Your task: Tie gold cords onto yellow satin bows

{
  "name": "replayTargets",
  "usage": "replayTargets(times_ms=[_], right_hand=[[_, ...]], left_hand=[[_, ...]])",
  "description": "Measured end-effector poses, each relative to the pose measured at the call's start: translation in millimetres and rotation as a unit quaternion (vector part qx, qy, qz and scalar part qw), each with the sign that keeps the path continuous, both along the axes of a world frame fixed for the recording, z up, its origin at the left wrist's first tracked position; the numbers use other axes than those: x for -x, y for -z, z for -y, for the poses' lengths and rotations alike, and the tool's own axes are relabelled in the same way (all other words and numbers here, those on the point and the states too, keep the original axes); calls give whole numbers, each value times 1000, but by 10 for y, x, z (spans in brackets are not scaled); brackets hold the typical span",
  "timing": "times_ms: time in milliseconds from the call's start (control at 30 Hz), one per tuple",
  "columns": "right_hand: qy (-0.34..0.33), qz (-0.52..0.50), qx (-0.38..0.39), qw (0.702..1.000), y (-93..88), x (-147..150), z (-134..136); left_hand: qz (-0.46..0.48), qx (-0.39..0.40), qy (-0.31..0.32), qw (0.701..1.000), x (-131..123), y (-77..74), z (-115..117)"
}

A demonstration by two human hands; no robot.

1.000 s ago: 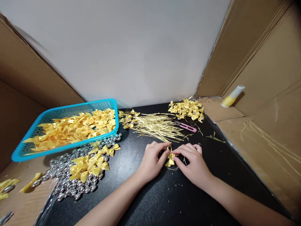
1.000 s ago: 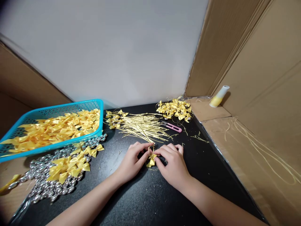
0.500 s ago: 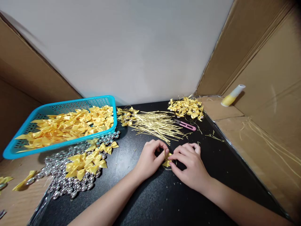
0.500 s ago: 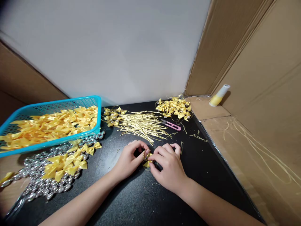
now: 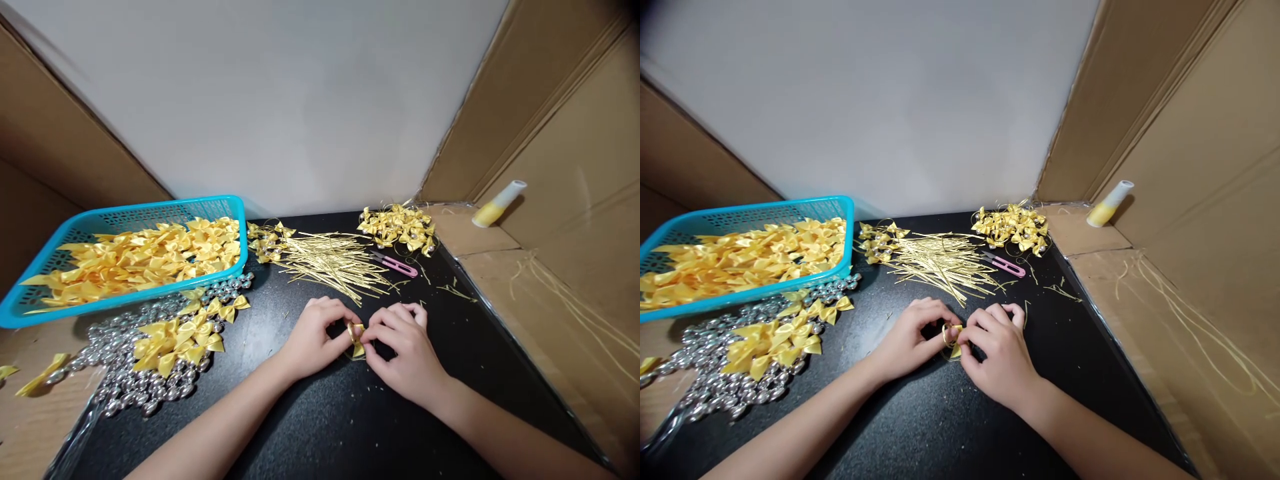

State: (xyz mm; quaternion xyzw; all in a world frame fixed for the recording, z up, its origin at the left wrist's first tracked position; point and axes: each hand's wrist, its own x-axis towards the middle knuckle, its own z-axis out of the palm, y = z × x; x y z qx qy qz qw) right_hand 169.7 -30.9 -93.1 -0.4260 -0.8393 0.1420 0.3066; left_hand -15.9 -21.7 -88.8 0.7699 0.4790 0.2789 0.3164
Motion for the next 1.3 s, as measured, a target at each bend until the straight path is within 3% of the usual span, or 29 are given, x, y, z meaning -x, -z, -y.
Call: replayTargets(times_ms=[233, 400, 567, 800, 1100, 1300], right_hand=[[1, 1, -3, 1000, -22, -15, -3], [-4, -38, -24, 999, -36, -47, 8], [18, -47, -19, 999, -22, -9, 27], [57, -50, -2, 997, -9, 68, 44], [22, -55, 73, 996, -46, 83, 81], [48, -38, 97, 993, -15, 158, 74]], left_hand=[[-12, 9, 15, 1000, 18, 0, -7], [18, 27, -33, 999, 9, 8, -3], [138, 118, -106, 978, -35, 2, 48], [297, 210, -82, 928, -104, -4, 94], [294, 183, -56, 937, -82, 15, 96], [282, 164, -55, 944, -101, 39, 111]])
